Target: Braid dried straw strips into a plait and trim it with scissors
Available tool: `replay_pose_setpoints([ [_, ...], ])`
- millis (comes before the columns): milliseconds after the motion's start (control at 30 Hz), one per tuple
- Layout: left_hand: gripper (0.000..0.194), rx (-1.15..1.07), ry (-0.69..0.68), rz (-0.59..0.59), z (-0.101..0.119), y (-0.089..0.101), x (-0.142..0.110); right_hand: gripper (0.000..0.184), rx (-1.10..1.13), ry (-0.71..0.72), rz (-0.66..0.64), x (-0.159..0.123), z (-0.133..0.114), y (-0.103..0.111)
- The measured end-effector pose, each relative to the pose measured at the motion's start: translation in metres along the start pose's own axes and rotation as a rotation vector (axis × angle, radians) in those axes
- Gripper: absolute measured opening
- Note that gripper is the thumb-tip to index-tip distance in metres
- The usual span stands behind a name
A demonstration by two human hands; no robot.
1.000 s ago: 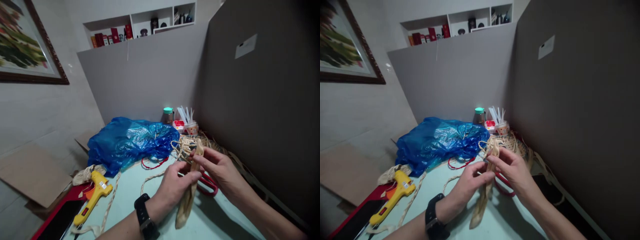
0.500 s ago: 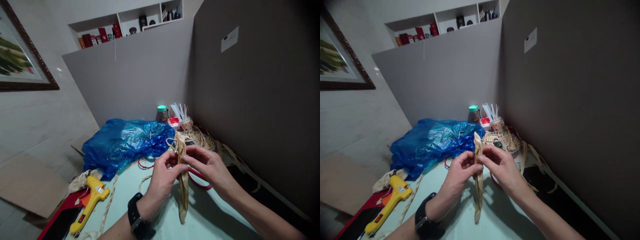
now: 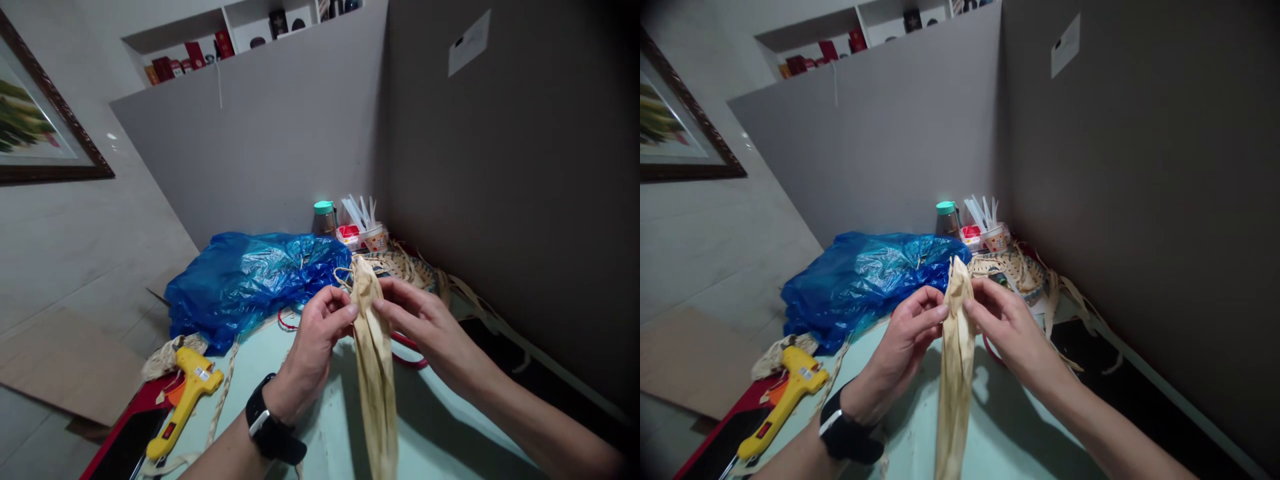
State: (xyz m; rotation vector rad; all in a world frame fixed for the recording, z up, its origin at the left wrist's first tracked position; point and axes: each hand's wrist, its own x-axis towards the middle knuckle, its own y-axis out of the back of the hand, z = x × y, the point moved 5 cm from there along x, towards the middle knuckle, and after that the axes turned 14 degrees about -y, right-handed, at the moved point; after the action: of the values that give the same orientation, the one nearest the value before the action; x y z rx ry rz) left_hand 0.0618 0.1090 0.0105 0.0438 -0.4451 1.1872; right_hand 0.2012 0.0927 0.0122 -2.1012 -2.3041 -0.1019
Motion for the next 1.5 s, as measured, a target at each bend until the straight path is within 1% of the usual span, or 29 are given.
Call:
replay_pose_setpoints([
  [100, 0.013, 0.005, -0.012, -0.02, 0.001, -0.001, 0.001, 0.021, 0.003, -0.04, -0.027, 0.001, 0.004, -0.002],
  [167, 0.017, 0.032, -0.02, -0.047, 0.001, -0.003, 0.002, 0.025, -0.014, -0.041, -0.031, 0.003, 0.006, -0.002],
  [233, 0.017, 0.067, -0.032, -0.054, 0.001, -0.003, 0.004, 0.027, -0.029, -0.026, -0.019, 0.005, 0.009, -0.003],
  [333, 0.015, 0.085, -0.056, -0.017, -0.001, 0.001, 0.006, 0.027, -0.049, -0.003, -0.006, 0.009, 0.012, -0.005],
  [467, 0.018, 0.081, -0.058, 0.038, -0.004, 0.007, 0.006, 0.025, -0.049, -0.024, -0.062, 0.012, 0.019, -0.01],
  [533, 0.018, 0.069, -0.044, 0.038, -0.006, 0.006, 0.006, 0.024, -0.033, -0.03, -0.04, 0.012, 0.02, -0.009],
  [633, 0.019, 0.074, 0.005, -0.006, -0.009, 0.001, 0.004, 0.021, -0.014, -0.02, 0.037, 0.01, 0.018, -0.005],
  [700, 0.021, 0.094, 0.032, -0.02, -0.011, -0.001, 0.004, 0.02, -0.014, -0.013, 0.052, 0.01, 0.018, -0.004],
  [767, 0.02, 0.12, 0.021, 0.005, -0.012, 0.0, 0.005, 0.023, -0.011, -0.014, 0.011, 0.012, 0.022, -0.005],
  [833, 0.016, 0.137, -0.004, 0.038, -0.011, 0.003, 0.006, 0.027, -0.01, -0.018, -0.058, 0.015, 0.028, -0.007],
  [900, 0.015, 0.132, -0.009, 0.046, -0.012, 0.006, 0.006, 0.028, -0.027, -0.027, -0.097, 0.018, 0.033, -0.008],
  [1000, 0.016, 0.115, 0.015, 0.043, -0.013, 0.008, 0.007, 0.026, -0.052, -0.065, -0.074, 0.019, 0.034, -0.006],
  [1100, 0.017, 0.117, 0.039, 0.035, -0.013, 0.008, 0.007, 0.028, -0.028, -0.148, -0.039, 0.015, 0.03, -0.005],
  [1200, 0.016, 0.127, 0.035, 0.004, -0.011, 0.007, 0.007, 0.028, 0.017, -0.207, -0.065, 0.012, 0.026, -0.008],
  [1267, 0.016, 0.156, 0.015, -0.003, -0.01, 0.007, 0.008, 0.029, 0.044, -0.196, -0.084, 0.011, 0.025, -0.009],
  [1367, 0.017, 0.22, -0.019, -0.007, -0.011, 0.008, 0.008, 0.03, 0.051, -0.154, -0.056, 0.015, 0.029, -0.008],
  [1500, 0.01, 0.357, -0.069, -0.038, -0.014, 0.008, 0.009, 0.024, -0.021, -0.153, -0.012, 0.019, 0.036, -0.008],
])
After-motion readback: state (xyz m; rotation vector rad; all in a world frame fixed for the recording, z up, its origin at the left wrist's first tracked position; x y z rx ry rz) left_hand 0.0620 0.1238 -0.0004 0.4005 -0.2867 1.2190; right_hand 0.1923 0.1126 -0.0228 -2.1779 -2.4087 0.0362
